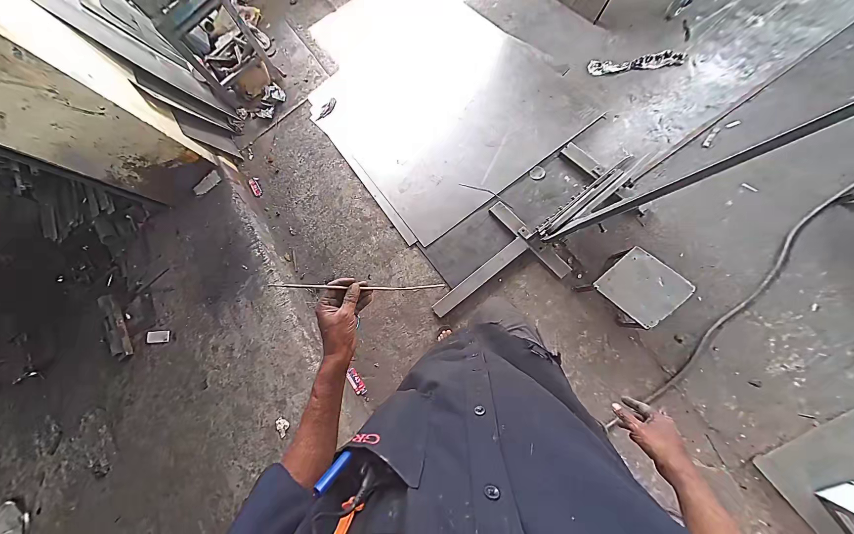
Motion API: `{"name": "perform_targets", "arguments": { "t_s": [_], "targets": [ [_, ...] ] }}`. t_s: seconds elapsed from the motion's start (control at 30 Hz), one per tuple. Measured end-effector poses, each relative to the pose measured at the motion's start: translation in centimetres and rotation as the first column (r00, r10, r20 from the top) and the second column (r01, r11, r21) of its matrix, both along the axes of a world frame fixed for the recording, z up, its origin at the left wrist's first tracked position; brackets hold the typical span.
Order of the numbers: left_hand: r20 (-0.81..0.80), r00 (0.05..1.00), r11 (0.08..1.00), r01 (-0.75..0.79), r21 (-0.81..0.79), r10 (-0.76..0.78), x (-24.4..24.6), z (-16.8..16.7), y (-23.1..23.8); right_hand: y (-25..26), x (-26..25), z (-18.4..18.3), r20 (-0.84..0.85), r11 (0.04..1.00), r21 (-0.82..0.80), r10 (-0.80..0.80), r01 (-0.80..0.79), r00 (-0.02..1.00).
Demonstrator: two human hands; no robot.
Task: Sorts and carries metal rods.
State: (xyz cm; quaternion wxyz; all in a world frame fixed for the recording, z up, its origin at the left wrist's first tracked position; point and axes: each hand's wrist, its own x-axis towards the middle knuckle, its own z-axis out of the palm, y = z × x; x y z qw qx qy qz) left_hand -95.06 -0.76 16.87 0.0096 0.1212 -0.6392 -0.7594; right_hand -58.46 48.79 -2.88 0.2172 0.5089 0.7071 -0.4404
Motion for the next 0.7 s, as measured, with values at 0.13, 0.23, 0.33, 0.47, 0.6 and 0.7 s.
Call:
{"name": "perform_targets", "arguments": {
  "t_s": [0.13, 0.23, 0.33, 0.47, 0.6, 0.7],
  "targets": [
    [-0.016, 0.998, 0.998, 0.056, 0.030, -0.055, -6.5, 0.7, 4.4, -3.1, -4.2, -0.5, -0.036, 0.993, -0.091, -0.075, 0.071, 0.997],
    [-0.008, 0.994, 0.987, 0.109, 0.117, -0.109, -11.1, 1.8, 8.3, -3.1, -8.4, -1.3, -0.078, 0.982, -0.126, -0.150, 0.140, 0.986],
    [-0.019, 0.981, 0.964, 0.194, 0.183, -0.194, -16.1, 2.5, 12.4, 0.2, -14.2, -1.3, -0.218, 0.957, -0.057, -0.291, 0.285, 0.932],
    [-0.031, 0.949, 0.922, 0.313, 0.230, -0.315, -24.4, 2.2, 18.5, 8.7, -26.4, 1.7, -0.522, 0.790, 0.041, -0.505, 0.612, 0.688],
    [0.055, 0.899, 0.885, 0.415, 0.213, -0.435, -33.4, 1.9, 25.8, 17.8, -37.4, 6.1, -0.719, 0.573, -0.094, -0.605, 0.814, 0.342],
    [0.101, 0.842, 0.845, 0.515, 0.144, -0.530, -39.4, 0.4, 30.9, 23.5, -42.3, 9.5, -0.850, 0.596, -0.073, -0.456, 0.799, 0.263]
  ]
}}
